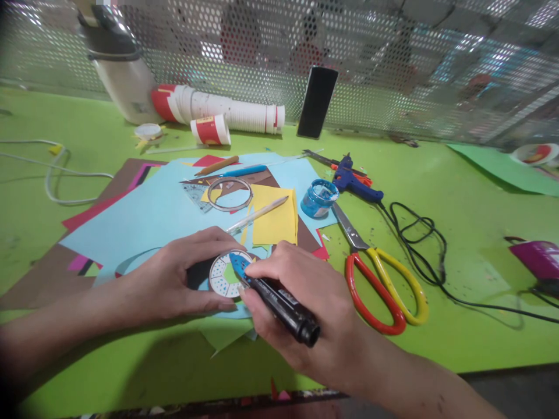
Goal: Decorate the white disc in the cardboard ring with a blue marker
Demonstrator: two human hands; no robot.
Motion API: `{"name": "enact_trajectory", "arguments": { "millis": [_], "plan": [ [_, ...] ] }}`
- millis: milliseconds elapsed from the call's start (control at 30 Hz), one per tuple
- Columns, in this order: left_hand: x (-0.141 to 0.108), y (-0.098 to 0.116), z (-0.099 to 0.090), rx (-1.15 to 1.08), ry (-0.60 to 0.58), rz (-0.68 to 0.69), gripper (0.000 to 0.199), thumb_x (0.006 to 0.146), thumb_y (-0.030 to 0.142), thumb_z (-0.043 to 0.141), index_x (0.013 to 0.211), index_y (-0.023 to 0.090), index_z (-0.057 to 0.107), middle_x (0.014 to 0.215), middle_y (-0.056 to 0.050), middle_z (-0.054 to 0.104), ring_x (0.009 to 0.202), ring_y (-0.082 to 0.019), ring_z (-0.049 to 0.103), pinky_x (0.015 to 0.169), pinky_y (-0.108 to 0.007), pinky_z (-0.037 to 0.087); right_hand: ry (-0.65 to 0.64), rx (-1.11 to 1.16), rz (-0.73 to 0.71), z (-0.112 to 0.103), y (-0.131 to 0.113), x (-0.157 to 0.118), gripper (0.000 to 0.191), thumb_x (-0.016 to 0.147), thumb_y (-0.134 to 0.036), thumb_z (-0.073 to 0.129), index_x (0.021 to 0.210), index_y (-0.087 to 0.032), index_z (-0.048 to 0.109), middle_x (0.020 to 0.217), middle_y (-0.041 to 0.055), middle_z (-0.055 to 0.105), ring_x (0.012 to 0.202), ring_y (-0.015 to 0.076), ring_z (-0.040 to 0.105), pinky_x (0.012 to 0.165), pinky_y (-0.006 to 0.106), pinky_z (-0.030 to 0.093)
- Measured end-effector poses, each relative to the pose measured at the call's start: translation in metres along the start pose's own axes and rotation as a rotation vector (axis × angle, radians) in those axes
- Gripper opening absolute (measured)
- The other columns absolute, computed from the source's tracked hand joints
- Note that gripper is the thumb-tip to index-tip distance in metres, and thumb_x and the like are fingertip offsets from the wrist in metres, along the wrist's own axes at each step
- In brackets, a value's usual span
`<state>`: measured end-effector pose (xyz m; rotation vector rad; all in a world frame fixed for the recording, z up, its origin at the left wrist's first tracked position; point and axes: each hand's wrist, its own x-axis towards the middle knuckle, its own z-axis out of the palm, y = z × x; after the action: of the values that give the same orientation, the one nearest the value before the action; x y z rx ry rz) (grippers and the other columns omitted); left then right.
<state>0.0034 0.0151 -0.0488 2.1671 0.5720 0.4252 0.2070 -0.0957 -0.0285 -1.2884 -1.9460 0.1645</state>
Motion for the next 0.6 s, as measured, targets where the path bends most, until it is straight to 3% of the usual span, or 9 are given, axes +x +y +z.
{"name": "enact_trajectory", "arguments": {
  "millis": [233,400,600],
  "plan": [
    [0.0,0.0019,-0.0005,-0.012,0.0,-0.005,0.046,0.073,0.03,0.082,0.115,0.019,0.067,0.108,-0.006,0.062,0.1,-0.022,0.061,0.089,-0.034,0.051,0.106,0.027,0.038,0.0009,-0.0016,0.001,0.02,0.082,-0.015,0.071,0.1,-0.021,0.067,0.085,-0.002,0.07,0.073,0.0099,0.067,0.067,0.019,0.054],
    [0.0012,0.0024,-0.001,-0.017,0.018,-0.019,0.047,0.071,0.031,0.083,0.114,0.018,0.068,0.107,-0.006,0.062,0.099,-0.022,0.062,0.087,-0.034,0.051,0.328,0.065,0.105,-0.0013,-0.0064,0.0002,0.016,0.08,-0.013,0.07,0.094,-0.02,0.07,0.082,-0.002,0.071,0.082,0.0126,0.07,0.085,0.024,0.053],
    [0.0013,0.0013,-0.0014,-0.003,0.043,0.018,0.051,0.071,0.032,0.084,0.116,0.016,0.066,0.108,-0.007,0.063,0.1,-0.022,0.062,0.088,-0.035,0.051,0.286,0.056,0.151,-0.0022,-0.0081,-0.0002,0.01,0.082,-0.019,0.071,0.092,-0.019,0.07,0.07,-0.0034,0.071,0.059,0.0078,0.065,0.064,0.02,0.055]
  ]
}}
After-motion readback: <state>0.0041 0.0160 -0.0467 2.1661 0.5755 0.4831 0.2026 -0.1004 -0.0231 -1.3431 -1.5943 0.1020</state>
